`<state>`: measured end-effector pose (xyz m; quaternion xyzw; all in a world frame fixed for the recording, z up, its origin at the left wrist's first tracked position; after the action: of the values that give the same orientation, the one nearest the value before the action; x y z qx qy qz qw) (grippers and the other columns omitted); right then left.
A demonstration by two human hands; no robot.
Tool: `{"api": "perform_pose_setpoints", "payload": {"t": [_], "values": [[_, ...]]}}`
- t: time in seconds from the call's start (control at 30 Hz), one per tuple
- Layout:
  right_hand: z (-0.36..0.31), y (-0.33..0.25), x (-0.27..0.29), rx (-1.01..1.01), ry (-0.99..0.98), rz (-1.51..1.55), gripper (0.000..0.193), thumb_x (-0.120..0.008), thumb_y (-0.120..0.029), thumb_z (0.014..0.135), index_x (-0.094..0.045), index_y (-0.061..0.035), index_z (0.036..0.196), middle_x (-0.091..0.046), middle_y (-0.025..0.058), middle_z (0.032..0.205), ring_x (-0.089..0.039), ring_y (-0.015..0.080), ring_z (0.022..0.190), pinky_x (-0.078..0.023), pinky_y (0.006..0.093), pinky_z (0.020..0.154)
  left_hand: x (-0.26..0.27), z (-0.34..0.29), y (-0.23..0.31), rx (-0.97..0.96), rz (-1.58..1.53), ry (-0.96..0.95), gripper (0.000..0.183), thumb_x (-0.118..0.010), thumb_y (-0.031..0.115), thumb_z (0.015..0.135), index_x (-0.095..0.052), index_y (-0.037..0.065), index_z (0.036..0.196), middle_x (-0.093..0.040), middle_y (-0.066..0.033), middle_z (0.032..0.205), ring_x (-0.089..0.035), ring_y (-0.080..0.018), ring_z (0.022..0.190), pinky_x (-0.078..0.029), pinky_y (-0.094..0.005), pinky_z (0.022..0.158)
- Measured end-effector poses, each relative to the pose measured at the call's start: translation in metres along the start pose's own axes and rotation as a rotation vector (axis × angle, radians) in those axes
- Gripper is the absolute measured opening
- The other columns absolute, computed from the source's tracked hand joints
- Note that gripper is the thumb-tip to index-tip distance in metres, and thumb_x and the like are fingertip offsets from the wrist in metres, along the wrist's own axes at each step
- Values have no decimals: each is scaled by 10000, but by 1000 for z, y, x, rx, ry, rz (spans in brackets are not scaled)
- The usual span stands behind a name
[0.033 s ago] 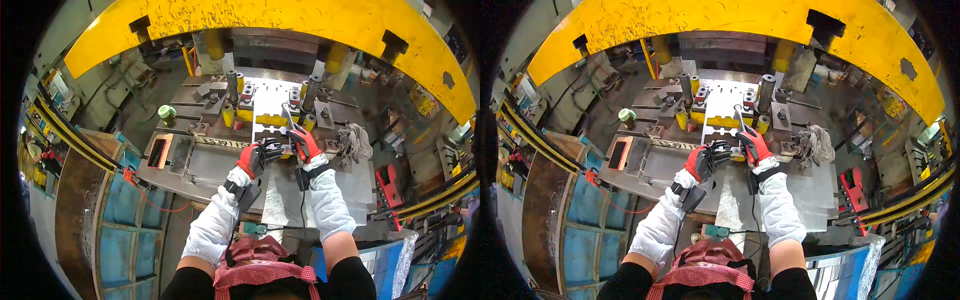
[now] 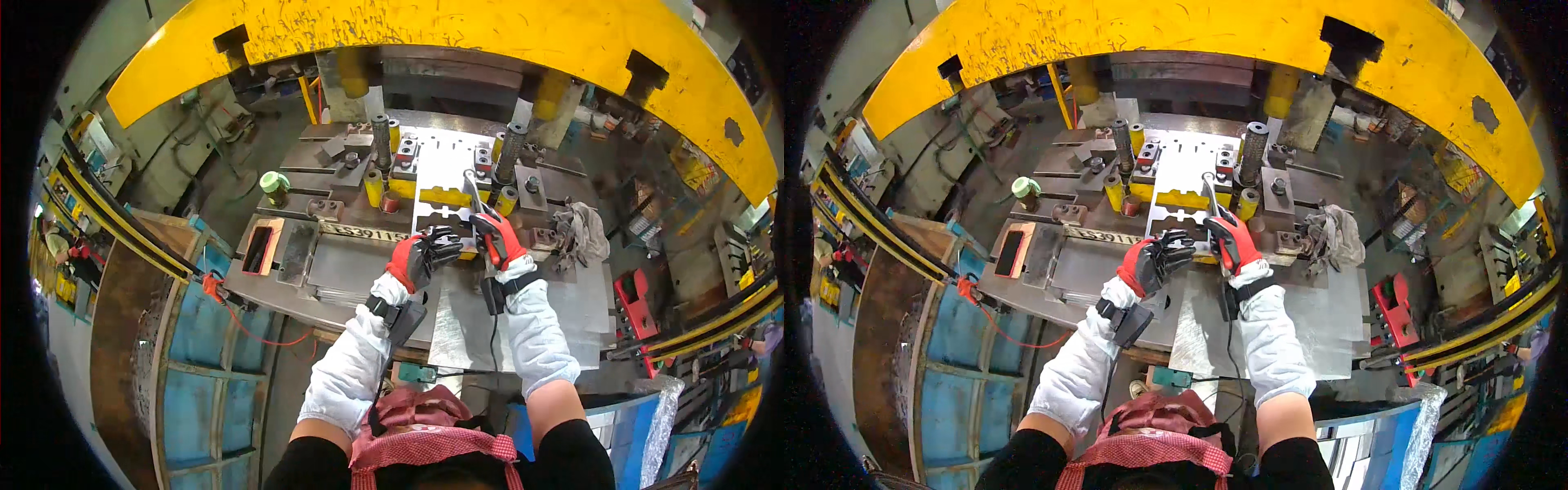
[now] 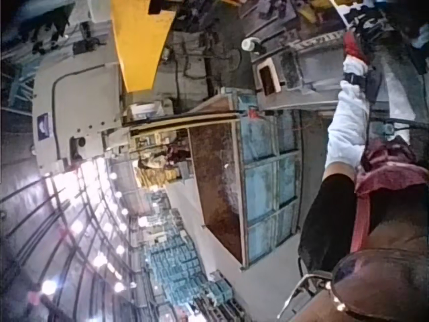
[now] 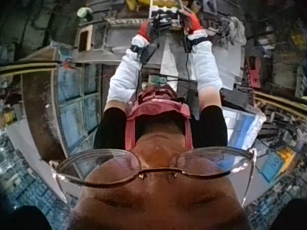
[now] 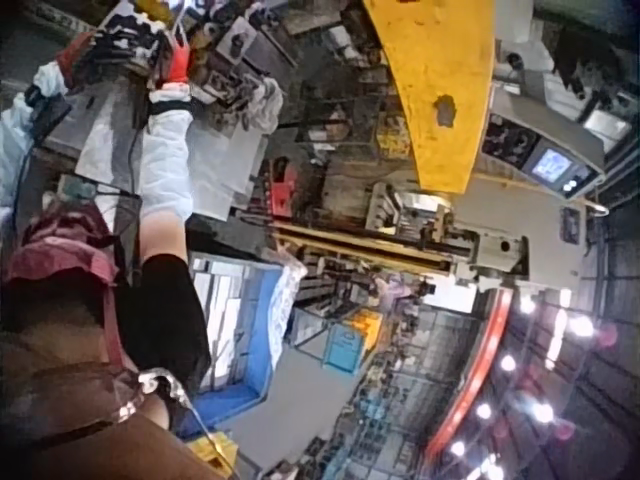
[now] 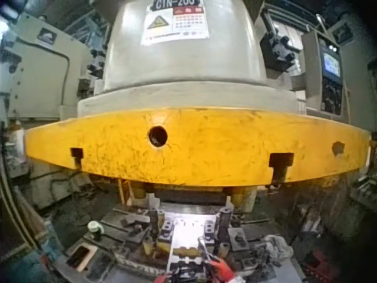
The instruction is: Operating an industrial metal press to stamp components, then cleaning the press bed and sorting parts.
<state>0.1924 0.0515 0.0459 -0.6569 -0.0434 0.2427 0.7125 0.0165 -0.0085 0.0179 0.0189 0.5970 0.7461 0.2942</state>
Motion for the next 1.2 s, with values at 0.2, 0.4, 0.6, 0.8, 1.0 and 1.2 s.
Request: {"api": "perform_pose_setpoints", "payload": {"t": [0.2,0.4,0.6,0.8,1.0,1.2], "values": [[-3,12,-7,-115,100,199,109,-569,-183,831,-511,-92,844,-489,-28,598,-439,65,449,-344,204,417,12,-3,-6,260,-563,299,344,-344,213,934,-478,-46,1116,-567,-191,1075,-598,-289,934,-499,-389,842],[21,20,32,-21,111,-111,223,-589,-141,820,-555,-52,1022,-535,-16,705,-490,69,564,-419,227,505,19,32,-14,252,-705,325,378,-321,271,934,-481,-31,1095,-578,-216,1036,-608,-324,889,-517,-394,796],[-87,4,16,-22,245,-198,502,-600,-104,797,-416,-69,1263,-538,0,763,-486,72,550,-421,233,481,17,24,-6,235,-663,420,388,-332,295,929,-484,-28,1079,-582,-220,1020,-596,-327,916,-498,-405,831],[-227,52,38,-253,502,-42,508,-551,-72,813,-365,-61,1285,-626,88,818,-474,104,433,-381,240,376,14,23,-11,263,-788,513,328,-410,235,900,-546,-42,1013,-597,-217,980,-592,-358,911,-482,-438,858],[-287,103,96,-102,739,107,380,-556,-108,809,-454,-56,1172,-594,107,726,-481,142,448,-388,272,384,14,26,-9,256,-714,563,305,-414,233,901,-555,-29,966,-608,-200,918,-602,-354,869,-493,-445,826],[-291,119,122,-358,549,255,345,-576,-149,793,-440,-69,1100,-547,69,649,-513,170,457,-421,293,392,12,26,-9,186,-627,626,295,-418,225,892,-532,-29,990,-591,-216,979,-593,-362,879,-485,-449,833]]}}
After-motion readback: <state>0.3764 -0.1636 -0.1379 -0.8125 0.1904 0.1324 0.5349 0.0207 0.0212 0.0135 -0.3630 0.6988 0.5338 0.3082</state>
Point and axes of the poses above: each hand's wrist, its own z-axis towards the middle knuckle, its own x-axis out of the back of the hand, y = z × x, the point moved 3 cm from there along z, towards the middle knuckle
